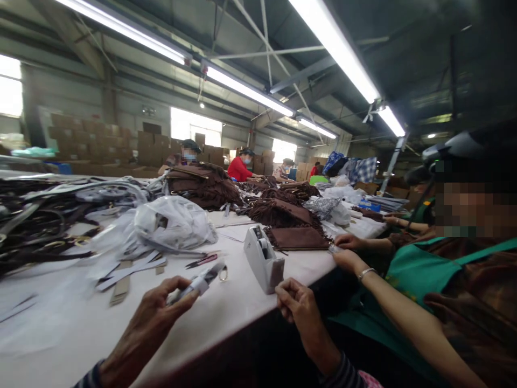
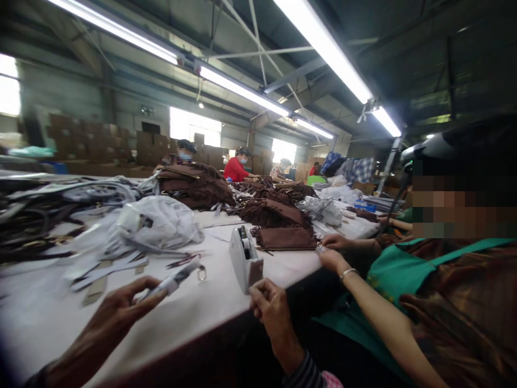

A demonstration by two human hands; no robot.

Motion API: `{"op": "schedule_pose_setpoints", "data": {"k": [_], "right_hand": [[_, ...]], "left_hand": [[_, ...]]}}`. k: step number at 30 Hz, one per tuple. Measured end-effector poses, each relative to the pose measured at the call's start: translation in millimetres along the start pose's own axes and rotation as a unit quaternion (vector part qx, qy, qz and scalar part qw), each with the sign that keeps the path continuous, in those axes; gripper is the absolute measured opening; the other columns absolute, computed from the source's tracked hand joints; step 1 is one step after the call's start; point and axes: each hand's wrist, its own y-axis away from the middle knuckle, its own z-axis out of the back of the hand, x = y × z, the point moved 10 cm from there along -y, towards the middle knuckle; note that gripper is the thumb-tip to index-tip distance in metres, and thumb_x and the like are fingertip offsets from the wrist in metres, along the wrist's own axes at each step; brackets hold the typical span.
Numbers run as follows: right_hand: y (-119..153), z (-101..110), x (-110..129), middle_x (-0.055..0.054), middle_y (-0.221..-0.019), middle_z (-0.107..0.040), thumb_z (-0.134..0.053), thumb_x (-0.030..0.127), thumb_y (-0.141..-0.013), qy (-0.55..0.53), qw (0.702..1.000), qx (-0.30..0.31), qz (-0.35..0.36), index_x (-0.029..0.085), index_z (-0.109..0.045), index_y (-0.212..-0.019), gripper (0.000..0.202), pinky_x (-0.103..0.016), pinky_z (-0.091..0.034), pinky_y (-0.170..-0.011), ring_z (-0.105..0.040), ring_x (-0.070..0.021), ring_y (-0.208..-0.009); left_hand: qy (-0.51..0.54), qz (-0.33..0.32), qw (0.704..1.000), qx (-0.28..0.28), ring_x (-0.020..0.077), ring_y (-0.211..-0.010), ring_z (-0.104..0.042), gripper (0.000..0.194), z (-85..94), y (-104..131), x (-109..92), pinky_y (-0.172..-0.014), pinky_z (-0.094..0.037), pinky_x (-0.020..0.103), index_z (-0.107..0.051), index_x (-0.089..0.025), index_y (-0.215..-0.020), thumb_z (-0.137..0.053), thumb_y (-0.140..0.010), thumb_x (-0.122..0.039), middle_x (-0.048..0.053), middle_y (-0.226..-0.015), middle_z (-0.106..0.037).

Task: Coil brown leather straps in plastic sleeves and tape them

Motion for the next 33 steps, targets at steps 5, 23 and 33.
{"op": "schedule_pose_setpoints", "data": {"k": [5,23,33], "right_hand": [[32.0,-90.2,35.1,0.003,-0.061,-0.058,-0.076,0.045,-0.085,-0.088,0.985,0.149,0.019,0.018,-0.059,-0.074,0.034,-0.020,-0.027,-0.044,-0.041,-0.0063,-0.047],[31.4,-156.3,-2.3,0.010,-0.046,-0.046,-0.084,0.052,-0.080,-0.233,0.963,0.136,-0.019,0.019,-0.056,-0.074,0.044,-0.018,-0.017,-0.037,-0.027,-0.0027,-0.038],[24.5,-179.6,-23.9,0.011,-0.045,-0.043,-0.093,0.053,-0.067,-0.294,0.944,0.123,-0.085,0.020,-0.049,-0.068,0.055,-0.017,-0.013,-0.036,-0.026,-0.0011,-0.036]], "left_hand": [[0.061,-0.016,0.998,0.001,0.0230,-0.075,-0.053,0.043,-24.3,11.4,-34.3,-0.068,-0.038,0.032,-0.069,-0.021,-0.080,-0.061,-0.080,-0.062,0.001,-0.076,-0.062],[0.172,0.025,0.983,0.066,0.0160,-0.064,-0.044,0.041,-21.8,23.5,-32.8,-0.059,-0.033,0.028,-0.059,-0.020,-0.077,-0.063,-0.088,-0.060,-0.003,-0.067,-0.050],[0.355,0.082,0.928,0.079,0.0118,-0.050,-0.045,0.042,-37.7,22.9,-7.9,-0.046,-0.031,0.022,-0.050,-0.021,-0.074,-0.064,-0.091,-0.057,-0.003,-0.059,-0.053]]}}
